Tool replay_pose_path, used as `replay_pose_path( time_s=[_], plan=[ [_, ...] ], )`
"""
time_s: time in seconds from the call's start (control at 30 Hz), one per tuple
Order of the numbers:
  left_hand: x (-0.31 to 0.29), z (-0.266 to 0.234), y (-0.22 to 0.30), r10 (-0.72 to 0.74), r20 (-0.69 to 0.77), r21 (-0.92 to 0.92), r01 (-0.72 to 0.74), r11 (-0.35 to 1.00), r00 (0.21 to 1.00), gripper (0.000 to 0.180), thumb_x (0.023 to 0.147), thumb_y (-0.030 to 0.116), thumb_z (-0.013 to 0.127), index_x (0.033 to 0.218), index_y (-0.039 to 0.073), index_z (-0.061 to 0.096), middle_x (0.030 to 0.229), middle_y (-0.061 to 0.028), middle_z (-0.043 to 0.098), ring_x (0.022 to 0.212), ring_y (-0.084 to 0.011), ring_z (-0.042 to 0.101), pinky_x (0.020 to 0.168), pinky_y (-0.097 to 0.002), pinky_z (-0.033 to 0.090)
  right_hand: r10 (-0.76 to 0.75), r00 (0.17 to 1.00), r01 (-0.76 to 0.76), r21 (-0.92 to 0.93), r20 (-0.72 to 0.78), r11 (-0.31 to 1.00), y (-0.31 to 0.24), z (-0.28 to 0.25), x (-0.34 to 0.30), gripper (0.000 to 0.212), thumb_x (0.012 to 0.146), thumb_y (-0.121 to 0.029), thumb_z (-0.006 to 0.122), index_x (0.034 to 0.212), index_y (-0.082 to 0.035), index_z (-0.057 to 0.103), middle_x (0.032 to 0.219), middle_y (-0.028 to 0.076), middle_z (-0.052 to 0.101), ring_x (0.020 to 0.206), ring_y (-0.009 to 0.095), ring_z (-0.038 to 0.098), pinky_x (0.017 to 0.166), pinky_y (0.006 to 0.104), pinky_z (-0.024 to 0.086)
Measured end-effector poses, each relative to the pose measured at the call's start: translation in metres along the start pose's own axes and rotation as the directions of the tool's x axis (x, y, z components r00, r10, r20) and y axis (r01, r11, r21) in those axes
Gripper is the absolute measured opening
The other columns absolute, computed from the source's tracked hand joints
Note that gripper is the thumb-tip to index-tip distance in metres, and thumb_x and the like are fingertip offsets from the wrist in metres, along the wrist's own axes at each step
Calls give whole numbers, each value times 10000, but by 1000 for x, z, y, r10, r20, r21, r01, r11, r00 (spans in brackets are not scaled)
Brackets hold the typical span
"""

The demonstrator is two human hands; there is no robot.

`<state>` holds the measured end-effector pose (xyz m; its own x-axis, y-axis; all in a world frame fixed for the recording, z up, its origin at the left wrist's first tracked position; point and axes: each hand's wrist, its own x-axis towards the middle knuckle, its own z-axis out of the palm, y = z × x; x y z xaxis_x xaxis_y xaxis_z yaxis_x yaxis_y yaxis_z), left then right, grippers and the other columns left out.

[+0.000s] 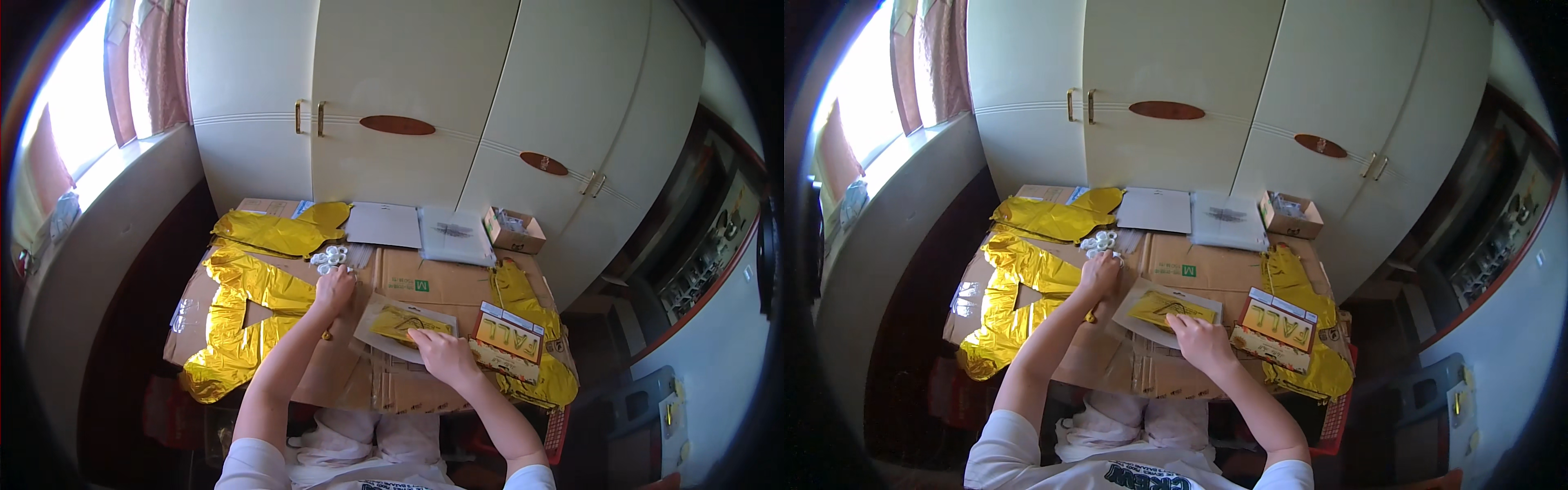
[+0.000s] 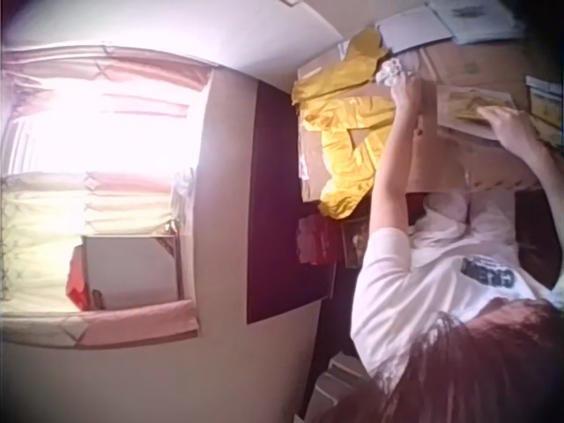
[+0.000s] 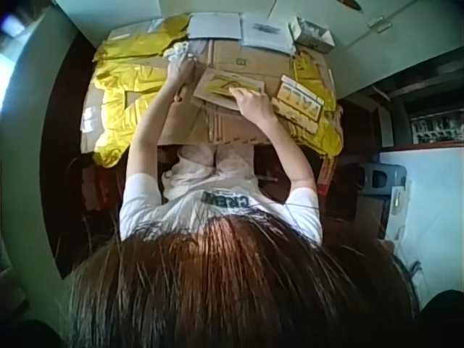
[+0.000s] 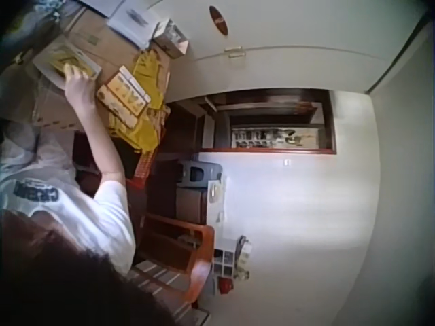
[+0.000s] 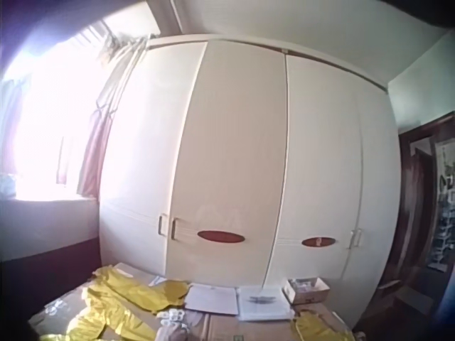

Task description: Folding gold foil balloons and placing them into yellow envelopes with instruction sheets.

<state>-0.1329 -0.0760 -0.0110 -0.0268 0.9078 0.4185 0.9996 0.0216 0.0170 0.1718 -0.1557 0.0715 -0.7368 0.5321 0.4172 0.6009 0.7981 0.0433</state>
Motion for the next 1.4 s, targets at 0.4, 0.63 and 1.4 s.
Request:
replay_pose_path(
  time_s=[0.4,0.63,1.4],
  plan=[
    [-85,-171,62,351,-299,-315,-440,841,887,78,807,140,660,875,138,697,769,-13,591,706,-195,636,583,-338,531,68,997,-69,17,35,997,15,-4,9,251,901,-125,529,1117,-122,657,955,60,729,748,242,722,575,390,573],
    [-81,-146,107,517,-64,-114,-521,846,854,109,762,126,637,870,125,653,723,4,593,733,-163,660,554,-315,528,71,997,-73,37,43,997,8,-8,10,284,886,-106,529,1146,-115,641,943,69,726,772,249,722,589,400,574],
    [-115,-125,130,430,8,-257,-414,873,903,565,850,500,636,1023,-39,626,1013,-158,674,996,-292,653,937,-387,459,49,998,-49,-20,31,999,-13,8,-2,252,853,-171,595,1097,-109,612,974,28,686,802,204,711,587,334,577]
  ],
)
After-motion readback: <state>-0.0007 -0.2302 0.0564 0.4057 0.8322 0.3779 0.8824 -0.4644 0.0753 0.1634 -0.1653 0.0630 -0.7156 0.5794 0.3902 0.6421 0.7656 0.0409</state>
